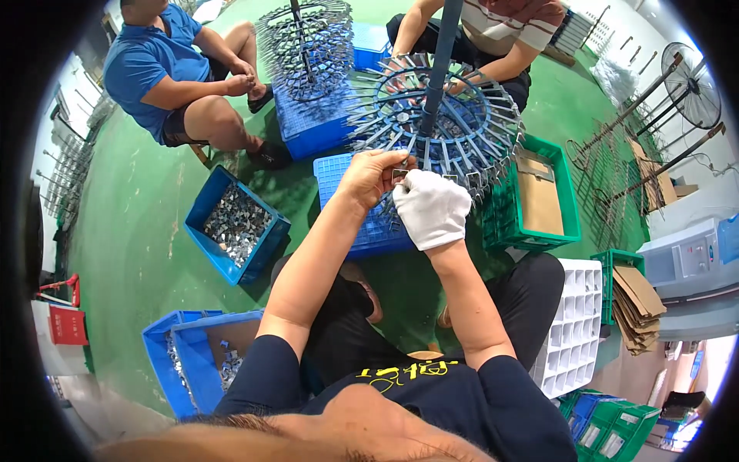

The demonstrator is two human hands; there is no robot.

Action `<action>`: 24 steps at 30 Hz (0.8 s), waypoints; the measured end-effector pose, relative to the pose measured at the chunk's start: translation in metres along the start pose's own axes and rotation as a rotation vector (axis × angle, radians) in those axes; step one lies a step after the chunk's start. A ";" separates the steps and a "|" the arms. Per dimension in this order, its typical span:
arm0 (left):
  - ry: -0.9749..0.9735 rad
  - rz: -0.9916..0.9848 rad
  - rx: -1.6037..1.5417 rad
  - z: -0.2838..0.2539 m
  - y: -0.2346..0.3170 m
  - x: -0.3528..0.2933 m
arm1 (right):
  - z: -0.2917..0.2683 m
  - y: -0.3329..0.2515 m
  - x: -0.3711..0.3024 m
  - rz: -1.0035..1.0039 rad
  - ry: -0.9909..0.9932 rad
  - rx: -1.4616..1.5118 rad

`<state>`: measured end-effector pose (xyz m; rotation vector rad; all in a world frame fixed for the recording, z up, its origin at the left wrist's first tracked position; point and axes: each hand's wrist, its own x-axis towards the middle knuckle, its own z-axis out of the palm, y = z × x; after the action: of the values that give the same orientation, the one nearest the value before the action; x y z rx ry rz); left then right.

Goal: Assembling small metal components onto a rotating blue industrial rack.

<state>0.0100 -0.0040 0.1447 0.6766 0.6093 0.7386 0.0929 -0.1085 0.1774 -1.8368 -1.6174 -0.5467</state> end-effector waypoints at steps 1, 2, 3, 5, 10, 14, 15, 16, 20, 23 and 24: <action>0.011 0.002 0.000 0.000 0.001 0.000 | 0.000 0.000 0.000 0.011 -0.006 0.002; 0.010 0.001 -0.001 0.001 0.001 -0.001 | 0.000 0.000 0.000 0.011 -0.007 0.000; 0.003 -0.002 0.001 0.001 0.001 -0.001 | -0.001 -0.001 0.000 0.009 -0.012 -0.005; -0.010 -0.008 0.004 0.001 0.001 -0.001 | -0.003 -0.002 0.001 0.004 -0.022 -0.014; 0.013 -0.015 0.022 0.002 0.001 -0.002 | -0.004 -0.002 0.001 0.010 -0.021 -0.043; 0.011 -0.020 0.034 0.002 0.001 -0.001 | -0.004 -0.003 0.002 0.010 -0.028 -0.074; 0.006 -0.022 0.037 0.001 0.002 -0.001 | -0.004 -0.004 0.002 0.009 -0.032 -0.085; 0.001 -0.023 0.040 0.001 0.002 -0.001 | -0.004 -0.004 0.002 0.007 -0.036 -0.096; -0.026 -0.026 0.047 0.000 0.003 0.000 | -0.006 -0.004 0.001 -0.022 -0.013 -0.047; -0.031 -0.027 0.047 0.000 0.003 0.000 | -0.007 -0.003 0.001 -0.029 -0.009 -0.036; -0.026 -0.028 0.046 0.001 0.003 0.000 | -0.006 -0.002 0.001 -0.027 -0.013 -0.041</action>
<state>0.0096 -0.0022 0.1473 0.7178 0.6123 0.6903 0.0917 -0.1118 0.1826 -1.8547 -1.6527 -0.5850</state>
